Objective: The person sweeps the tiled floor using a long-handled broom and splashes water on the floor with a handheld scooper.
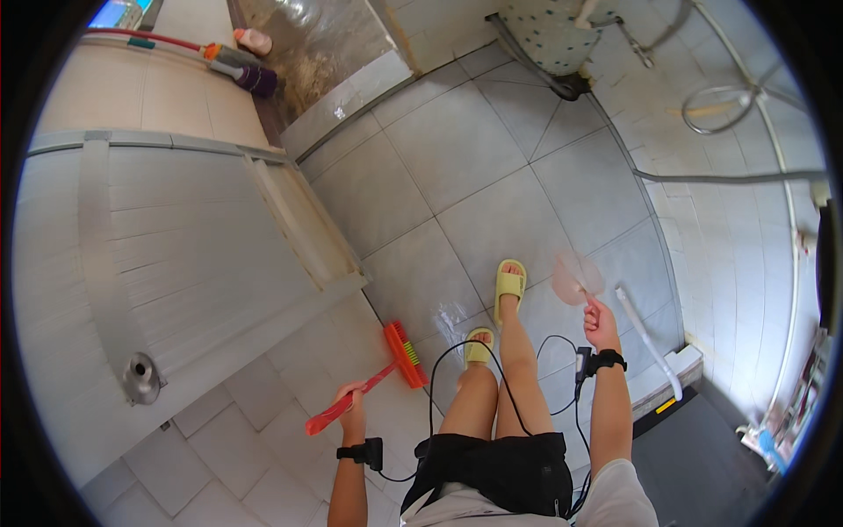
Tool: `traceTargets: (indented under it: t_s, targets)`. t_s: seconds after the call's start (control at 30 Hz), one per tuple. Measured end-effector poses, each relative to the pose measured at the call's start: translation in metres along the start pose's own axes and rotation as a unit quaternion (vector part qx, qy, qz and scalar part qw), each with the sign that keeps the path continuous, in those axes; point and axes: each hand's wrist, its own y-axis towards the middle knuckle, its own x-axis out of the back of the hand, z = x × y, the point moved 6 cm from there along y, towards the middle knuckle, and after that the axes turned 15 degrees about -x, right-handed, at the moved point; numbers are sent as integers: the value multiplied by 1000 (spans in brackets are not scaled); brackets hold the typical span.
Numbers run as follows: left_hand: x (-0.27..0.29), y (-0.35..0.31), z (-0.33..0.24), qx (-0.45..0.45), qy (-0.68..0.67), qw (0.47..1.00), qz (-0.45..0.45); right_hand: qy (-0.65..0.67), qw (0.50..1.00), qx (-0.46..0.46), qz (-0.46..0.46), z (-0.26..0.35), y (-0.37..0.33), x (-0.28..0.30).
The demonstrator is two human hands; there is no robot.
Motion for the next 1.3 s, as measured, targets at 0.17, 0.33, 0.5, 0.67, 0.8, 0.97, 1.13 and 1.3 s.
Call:
traceTargets:
  t_s: [0.17, 0.33, 0.5, 0.67, 0.8, 0.97, 1.13, 1.3]
  targets:
    - [3, -23, -3, -30, -3, 996, 78, 38, 995, 77, -56, -60, -84, 94]
    - [-11, -46, -3, -65, -18, 974, 216, 123, 980, 110, -115, -156, -165, 190]
    - [-37, -52, 5, -48, 4, 946, 321, 187, 982, 37, 9, -268, -208, 253]
    - [-93, -68, -28, -91, -46, 932, 349, 298, 948, 101, 51, -355, -233, 333]
    - [-103, -99, -55, -152, 4, 906, 395, 475, 865, 159, -13, -424, -270, 382]
    - [-111, -151, -43, -218, 10, 882, 418, 540, 783, 293, -95, -517, -313, 511]
    - [-112, -237, -80, -416, 146, 764, 471, 561, 689, 333, -315, -612, -369, 677]
    - [-124, -302, -142, -681, 270, 574, 366, 444, 703, 221, -509, -689, -348, 864]
